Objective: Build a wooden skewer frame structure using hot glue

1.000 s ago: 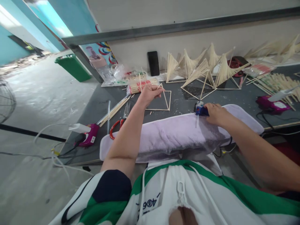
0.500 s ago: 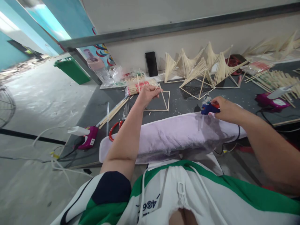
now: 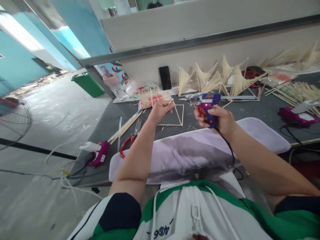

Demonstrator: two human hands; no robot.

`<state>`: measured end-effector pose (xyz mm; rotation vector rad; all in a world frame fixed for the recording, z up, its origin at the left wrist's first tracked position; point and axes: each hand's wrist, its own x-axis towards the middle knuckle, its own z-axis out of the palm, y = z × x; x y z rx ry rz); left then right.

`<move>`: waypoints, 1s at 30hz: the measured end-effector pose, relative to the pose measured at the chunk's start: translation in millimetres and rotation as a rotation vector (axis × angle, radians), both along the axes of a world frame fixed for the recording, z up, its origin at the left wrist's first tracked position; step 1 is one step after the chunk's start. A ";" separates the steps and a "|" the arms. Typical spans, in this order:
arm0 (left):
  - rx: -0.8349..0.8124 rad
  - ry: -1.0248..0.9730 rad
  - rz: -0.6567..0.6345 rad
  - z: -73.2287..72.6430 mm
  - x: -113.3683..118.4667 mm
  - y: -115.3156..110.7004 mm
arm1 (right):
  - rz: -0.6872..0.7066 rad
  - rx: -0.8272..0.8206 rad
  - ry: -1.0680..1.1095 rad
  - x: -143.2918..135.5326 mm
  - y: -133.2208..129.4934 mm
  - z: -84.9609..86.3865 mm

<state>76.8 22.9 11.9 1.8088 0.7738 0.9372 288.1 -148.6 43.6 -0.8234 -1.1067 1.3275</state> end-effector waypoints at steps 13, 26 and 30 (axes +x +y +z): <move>0.016 -0.022 -0.008 -4.4 1.8 4.4 | -0.360 -0.031 -0.471 -16.4 31.7 -1.8; 0.000 -0.006 0.008 -8.8 0.6 5.3 | -0.505 0.079 -0.879 -26.7 44.0 1.0; 0.008 -0.001 0.003 -7.6 0.9 4.9 | -0.503 0.123 -0.869 -28.5 46.3 1.2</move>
